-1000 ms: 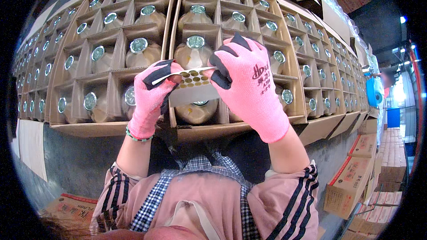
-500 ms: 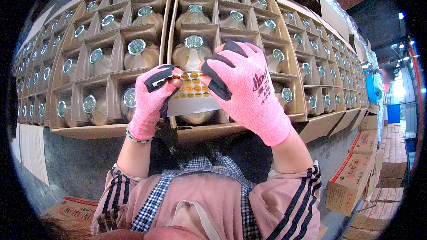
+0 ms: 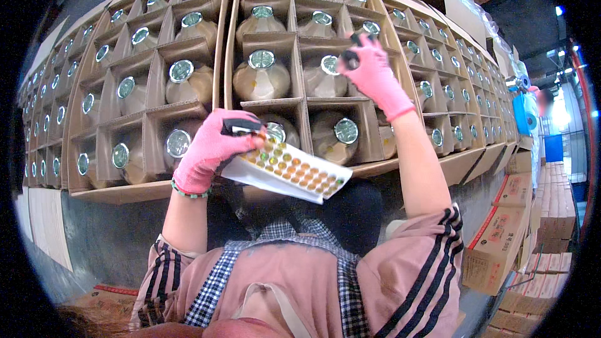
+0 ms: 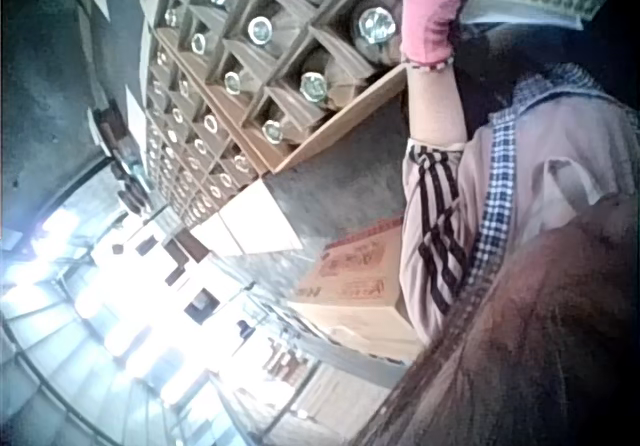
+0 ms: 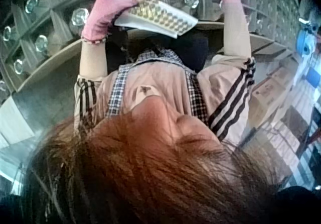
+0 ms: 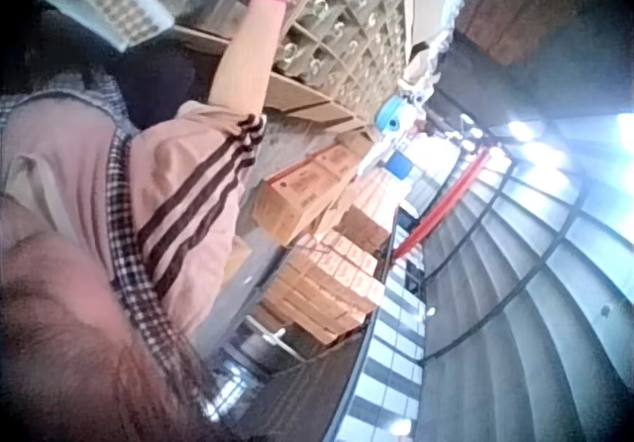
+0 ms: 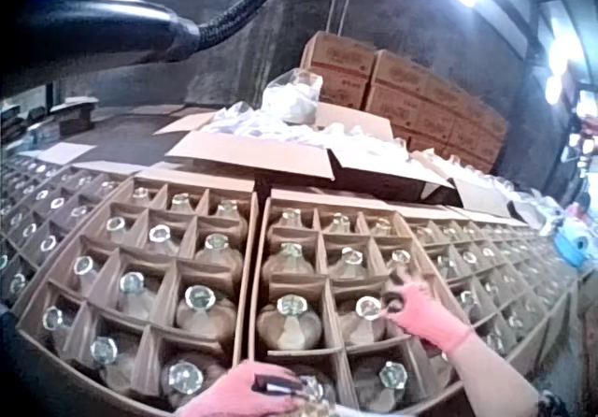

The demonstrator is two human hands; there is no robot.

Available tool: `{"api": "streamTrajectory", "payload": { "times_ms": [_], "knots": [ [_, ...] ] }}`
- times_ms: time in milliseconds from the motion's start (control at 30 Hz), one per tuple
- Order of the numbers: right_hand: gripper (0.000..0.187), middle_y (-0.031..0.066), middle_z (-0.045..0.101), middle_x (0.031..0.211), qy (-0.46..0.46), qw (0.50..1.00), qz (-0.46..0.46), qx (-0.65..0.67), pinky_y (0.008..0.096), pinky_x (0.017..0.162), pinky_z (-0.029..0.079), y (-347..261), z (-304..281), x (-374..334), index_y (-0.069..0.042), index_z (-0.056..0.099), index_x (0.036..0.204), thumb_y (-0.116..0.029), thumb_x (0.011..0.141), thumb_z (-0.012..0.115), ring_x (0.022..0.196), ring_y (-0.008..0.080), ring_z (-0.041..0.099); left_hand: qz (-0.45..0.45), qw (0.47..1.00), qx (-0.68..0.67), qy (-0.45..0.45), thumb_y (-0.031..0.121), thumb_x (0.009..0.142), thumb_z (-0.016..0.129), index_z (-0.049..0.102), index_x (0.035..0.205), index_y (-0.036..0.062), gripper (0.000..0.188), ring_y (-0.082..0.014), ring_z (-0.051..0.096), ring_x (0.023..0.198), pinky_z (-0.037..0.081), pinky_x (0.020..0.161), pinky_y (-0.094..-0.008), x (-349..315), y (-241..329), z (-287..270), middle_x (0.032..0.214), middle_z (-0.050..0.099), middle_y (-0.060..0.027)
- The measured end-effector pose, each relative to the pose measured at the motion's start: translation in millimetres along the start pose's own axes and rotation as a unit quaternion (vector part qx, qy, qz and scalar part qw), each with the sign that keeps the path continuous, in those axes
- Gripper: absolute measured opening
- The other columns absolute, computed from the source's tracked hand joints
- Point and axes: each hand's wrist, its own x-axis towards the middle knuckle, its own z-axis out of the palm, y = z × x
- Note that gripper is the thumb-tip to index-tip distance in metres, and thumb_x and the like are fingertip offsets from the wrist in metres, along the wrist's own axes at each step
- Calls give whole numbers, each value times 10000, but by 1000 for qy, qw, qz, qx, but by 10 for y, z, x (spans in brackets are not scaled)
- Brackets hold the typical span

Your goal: The person applies round gold stickers to the lids of glass jars arranged in cardboard boxes. They peel individual stickers from a sheet and press them onto the jar tops one by one.

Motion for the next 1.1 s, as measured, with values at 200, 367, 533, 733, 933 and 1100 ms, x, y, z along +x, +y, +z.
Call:
{"api": "streamTrajectory", "payload": {
  "times_ms": [200,367,533,733,933,1100],
  "knots": [
    [161,80,354,1277,-183,972,-102,-110,460,957,259,117,616,82,-136,617,767,-184,617,654,1191,350,269,43,998,38,-13,166,674,681,631,790,23,191,-30,459,565,359,496,-180,15,-41,-24,620,543,25],
    [197,113,332,1289,-188,936,-152,-257,494,956,233,116,792,180,-115,612,809,-111,614,586,1204,351,249,1,1000,25,-1,128,641,683,625,784,2,199,-67,515,651,406,593,-206,-3,-22,-35,685,573,-12],
    [270,143,342,1268,-131,951,-117,-255,470,957,244,45,765,150,-93,594,829,-141,570,654,1199,362,257,12,1000,17,-7,108,628,684,621,780,-10,203,-74,534,694,423,637,-206,-10,29,-24,718,588,-28],
    [177,132,553,967,75,995,-9,63,372,825,396,-338,212,124,-63,579,780,-125,627,641,968,298,489,100,994,27,44,161,670,679,625,818,-3,228,-72,519,653,422,607,-220,8,-65,-13,694,596,-37],
    [194,125,545,740,-71,983,-142,93,358,695,416,-1275,-429,-436,-23,555,746,-178,664,640,747,302,528,55,994,14,93,115,670,670,624,808,8,181,-68,523,687,417,639,-210,-28,-53,2,722,595,-20],
    [212,121,523,693,-95,990,-53,95,353,647,406,-1286,-361,-548,-11,556,744,-139,625,676,717,301,510,161,982,22,95,119,670,654,626,798,20,164,-97,533,672,426,620,-232,5,-50,49,692,582,-41]
  ]
}}
